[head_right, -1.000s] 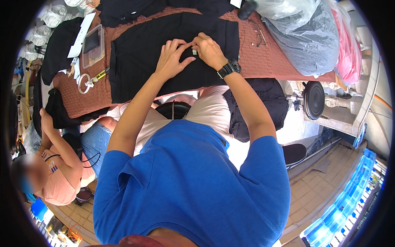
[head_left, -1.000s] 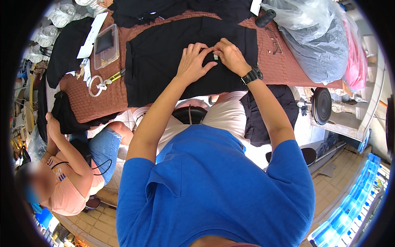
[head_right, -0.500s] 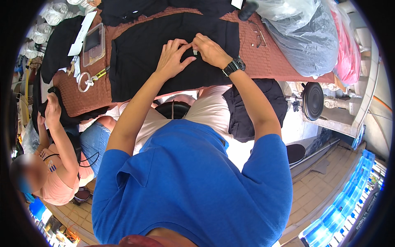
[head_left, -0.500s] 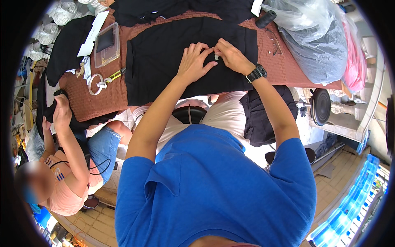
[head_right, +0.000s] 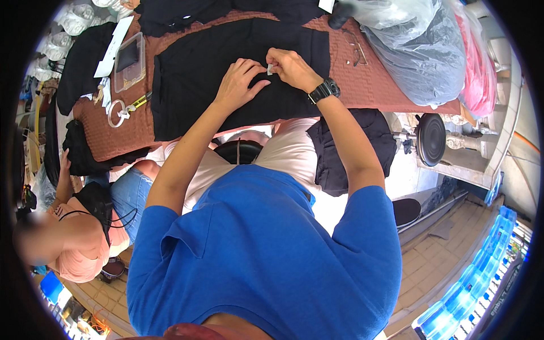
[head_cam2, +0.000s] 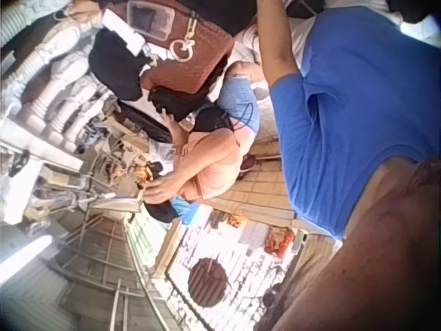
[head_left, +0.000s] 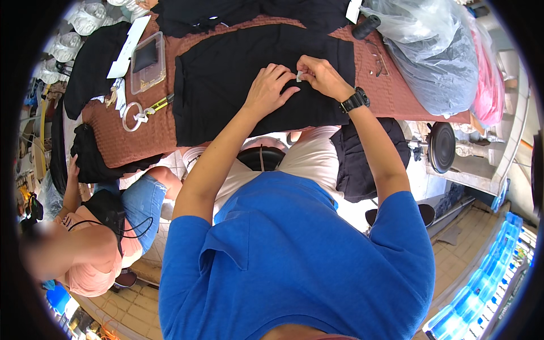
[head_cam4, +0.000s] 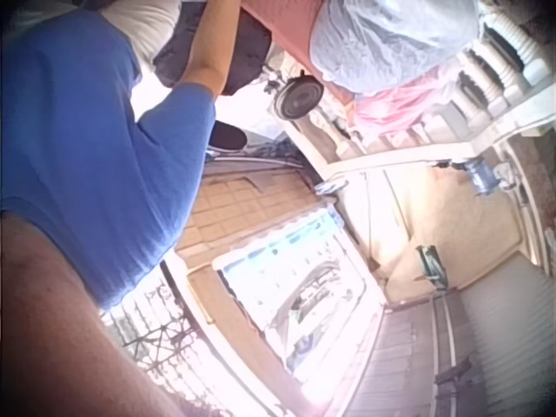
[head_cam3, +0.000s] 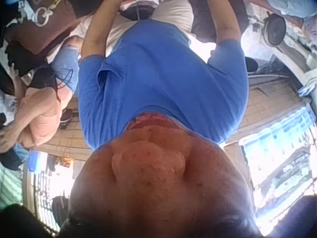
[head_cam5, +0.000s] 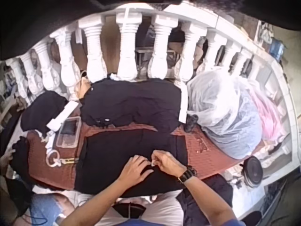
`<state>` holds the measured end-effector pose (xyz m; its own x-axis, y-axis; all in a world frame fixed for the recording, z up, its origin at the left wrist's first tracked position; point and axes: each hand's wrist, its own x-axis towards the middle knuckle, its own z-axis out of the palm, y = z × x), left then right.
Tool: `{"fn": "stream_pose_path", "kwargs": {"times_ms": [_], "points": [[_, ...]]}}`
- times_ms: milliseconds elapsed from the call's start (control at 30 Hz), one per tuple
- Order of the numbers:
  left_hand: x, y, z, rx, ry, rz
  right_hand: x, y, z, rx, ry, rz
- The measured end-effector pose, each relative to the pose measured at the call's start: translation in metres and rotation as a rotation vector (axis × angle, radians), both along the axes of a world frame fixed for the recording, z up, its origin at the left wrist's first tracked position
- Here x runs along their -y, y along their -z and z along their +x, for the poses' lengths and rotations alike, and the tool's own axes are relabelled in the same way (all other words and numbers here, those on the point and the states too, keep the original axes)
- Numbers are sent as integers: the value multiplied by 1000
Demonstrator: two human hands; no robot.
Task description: The person works on black fabric garments by hand, applying white labels and using a small blade to trim threads.
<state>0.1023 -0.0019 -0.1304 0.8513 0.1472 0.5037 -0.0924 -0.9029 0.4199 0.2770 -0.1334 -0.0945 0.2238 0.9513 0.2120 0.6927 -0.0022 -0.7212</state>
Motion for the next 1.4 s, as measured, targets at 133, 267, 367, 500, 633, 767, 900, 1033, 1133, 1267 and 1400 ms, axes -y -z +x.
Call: {"fn": "stream_pose_path", "kwargs": {"times_ms": [133,267,367,500,633,767,900,1033,1133,1267,1400], "points": [[0,-1,-2,20,-18,-11,-4,-4,2,-20,-2,-58],[1,-2,-2,-2,-12,10,-3,0,6,129,-45,-18],[1,-1,-2,-1,-11,19,-3,-1,5,134,-34,-16],[0,-3,-2,-4,-7,36,1,2,4,160,-41,41],[-1,-2,-1,-7,9,65,12,6,-5,178,-9,156],[-3,-5,-1,-34,21,109,26,2,-10,58,22,175],[-2,-6,-2,-35,24,98,35,14,-13,-339,275,324],[-2,-7,-6,14,-16,-120,37,15,-16,-600,513,427],[3,-17,-22,92,-125,-272,23,-1,-33,-626,522,408],[14,-23,-70,78,-279,-233,-29,-27,-70,-759,363,409],[21,-24,-113,119,-377,-252,-107,-36,-117,-667,143,310]]}}
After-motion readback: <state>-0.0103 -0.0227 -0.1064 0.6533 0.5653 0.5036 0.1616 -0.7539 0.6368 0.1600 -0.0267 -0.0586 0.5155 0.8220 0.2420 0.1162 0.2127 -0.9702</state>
